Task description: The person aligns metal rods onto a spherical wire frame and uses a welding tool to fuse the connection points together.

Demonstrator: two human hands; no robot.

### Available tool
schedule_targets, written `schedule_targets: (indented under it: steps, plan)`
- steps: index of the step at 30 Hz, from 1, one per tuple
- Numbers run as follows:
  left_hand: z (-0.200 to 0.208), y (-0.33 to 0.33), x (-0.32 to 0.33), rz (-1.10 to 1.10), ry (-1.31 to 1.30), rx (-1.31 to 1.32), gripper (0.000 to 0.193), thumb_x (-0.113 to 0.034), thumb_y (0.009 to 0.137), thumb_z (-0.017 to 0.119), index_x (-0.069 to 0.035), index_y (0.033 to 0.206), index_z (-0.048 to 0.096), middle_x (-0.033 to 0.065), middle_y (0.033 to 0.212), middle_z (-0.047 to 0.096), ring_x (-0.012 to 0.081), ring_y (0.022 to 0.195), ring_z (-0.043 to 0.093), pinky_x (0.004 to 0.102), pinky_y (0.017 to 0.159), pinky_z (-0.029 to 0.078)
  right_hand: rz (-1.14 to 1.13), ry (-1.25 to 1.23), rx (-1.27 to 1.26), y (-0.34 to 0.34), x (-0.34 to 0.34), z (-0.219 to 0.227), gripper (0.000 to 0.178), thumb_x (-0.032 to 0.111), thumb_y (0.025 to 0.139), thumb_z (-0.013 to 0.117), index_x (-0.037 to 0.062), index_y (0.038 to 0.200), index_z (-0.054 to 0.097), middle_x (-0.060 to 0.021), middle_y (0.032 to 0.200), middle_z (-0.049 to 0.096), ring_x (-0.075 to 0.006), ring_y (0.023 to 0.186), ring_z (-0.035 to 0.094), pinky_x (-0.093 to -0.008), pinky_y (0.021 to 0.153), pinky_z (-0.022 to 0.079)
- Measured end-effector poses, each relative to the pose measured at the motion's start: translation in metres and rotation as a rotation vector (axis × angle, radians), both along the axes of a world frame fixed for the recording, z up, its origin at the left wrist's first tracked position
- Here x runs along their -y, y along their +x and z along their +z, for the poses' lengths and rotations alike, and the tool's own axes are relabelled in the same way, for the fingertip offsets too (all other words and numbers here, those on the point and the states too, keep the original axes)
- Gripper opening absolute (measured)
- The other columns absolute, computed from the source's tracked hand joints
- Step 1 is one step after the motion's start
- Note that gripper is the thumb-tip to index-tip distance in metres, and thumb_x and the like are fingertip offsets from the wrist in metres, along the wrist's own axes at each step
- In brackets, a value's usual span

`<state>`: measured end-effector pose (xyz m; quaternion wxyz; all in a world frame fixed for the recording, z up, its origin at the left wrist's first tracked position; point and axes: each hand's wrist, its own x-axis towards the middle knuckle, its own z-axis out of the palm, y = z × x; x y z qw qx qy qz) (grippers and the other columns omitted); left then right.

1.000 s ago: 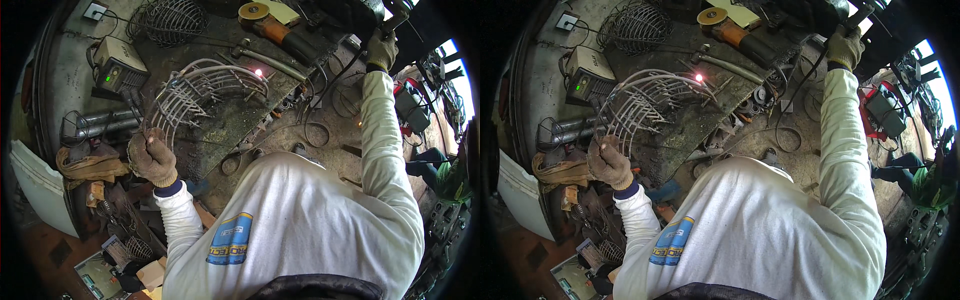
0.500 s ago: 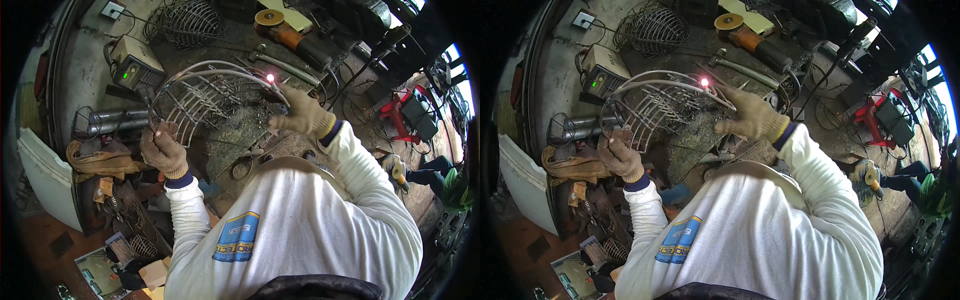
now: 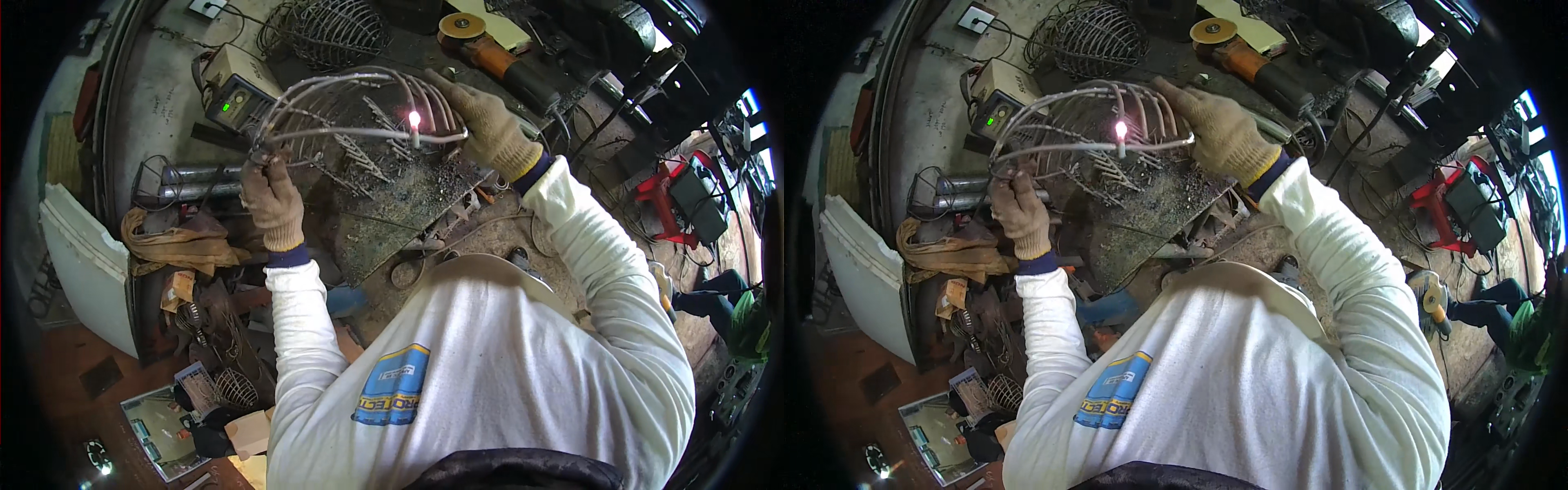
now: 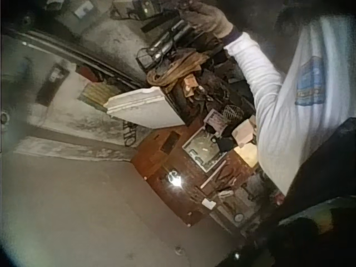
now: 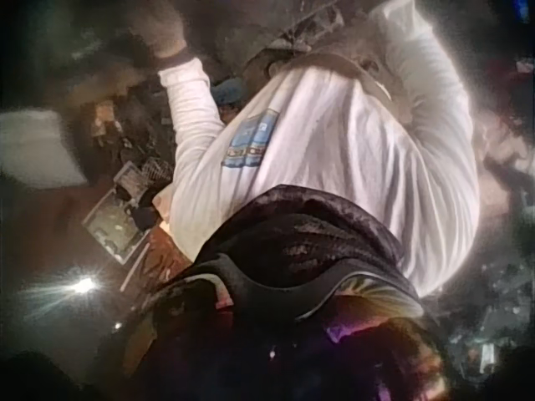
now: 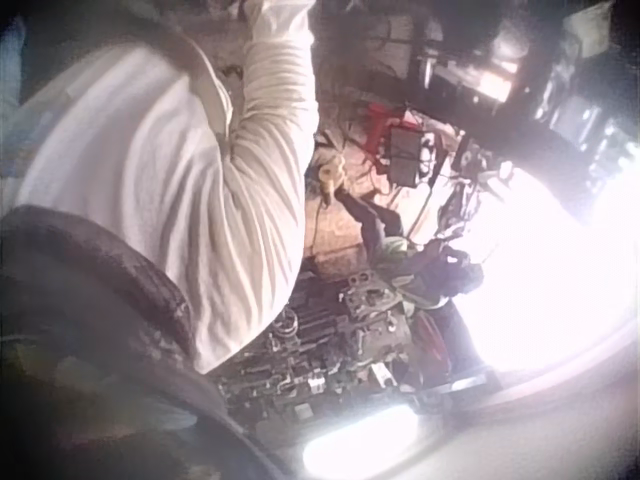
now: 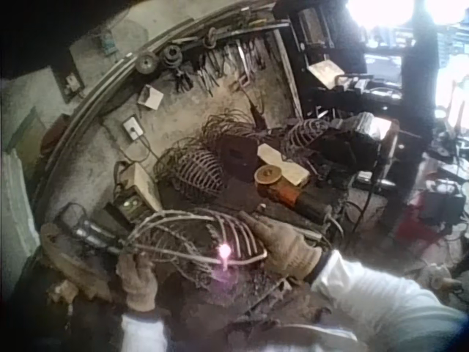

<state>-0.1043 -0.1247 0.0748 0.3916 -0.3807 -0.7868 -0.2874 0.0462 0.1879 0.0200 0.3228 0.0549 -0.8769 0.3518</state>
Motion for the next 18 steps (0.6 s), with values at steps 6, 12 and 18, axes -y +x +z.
schedule_targets:
  steps: [6, 12, 18]
  plan:
    - [0.017, -0.018, -0.002, -0.014, 0.004, 0.092, 0.025, -0.024, 0.096, 0.062, -0.001, 0.104, 0.066, 0.0181, 0.094, 0.068, 0.0382, 0.084, 0.066, 0.0454, 0.073, 0.053, -0.032, 0.077, -0.045, -0.024, -0.009, -0.002, 0.076, 0.009, 0.083, 0.067, 0.0136, 0.152, 0.035, -0.0177, 0.124, 0.062, -0.0366, 0.109, 0.063, -0.0420, 0.093, 0.054]
    - [0.017, -0.037, 0.019, 0.066, -0.297, -0.184, 0.018, -0.017, 0.094, 0.065, -0.004, 0.107, 0.068, 0.0149, 0.098, 0.070, 0.0330, 0.088, 0.070, 0.0397, 0.075, 0.055, -0.017, 0.220, -0.126, -0.042, -0.009, 0.000, 0.067, 0.012, 0.089, 0.062, 0.0149, 0.151, 0.037, -0.0180, 0.118, 0.065, -0.0385, 0.104, 0.065, -0.0432, 0.089, 0.055]
    - [-0.010, -0.050, 0.036, 0.007, -0.139, 0.059, 0.017, -0.009, 0.090, 0.065, -0.006, 0.107, 0.069, 0.0134, 0.101, 0.072, 0.0293, 0.091, 0.071, 0.0374, 0.081, 0.056, 0.075, 0.258, -0.054, -0.068, -0.007, -0.012, 0.063, 0.016, 0.090, 0.062, 0.0127, 0.150, 0.040, -0.0192, 0.117, 0.066, -0.0375, 0.103, 0.066, -0.0419, 0.089, 0.055]
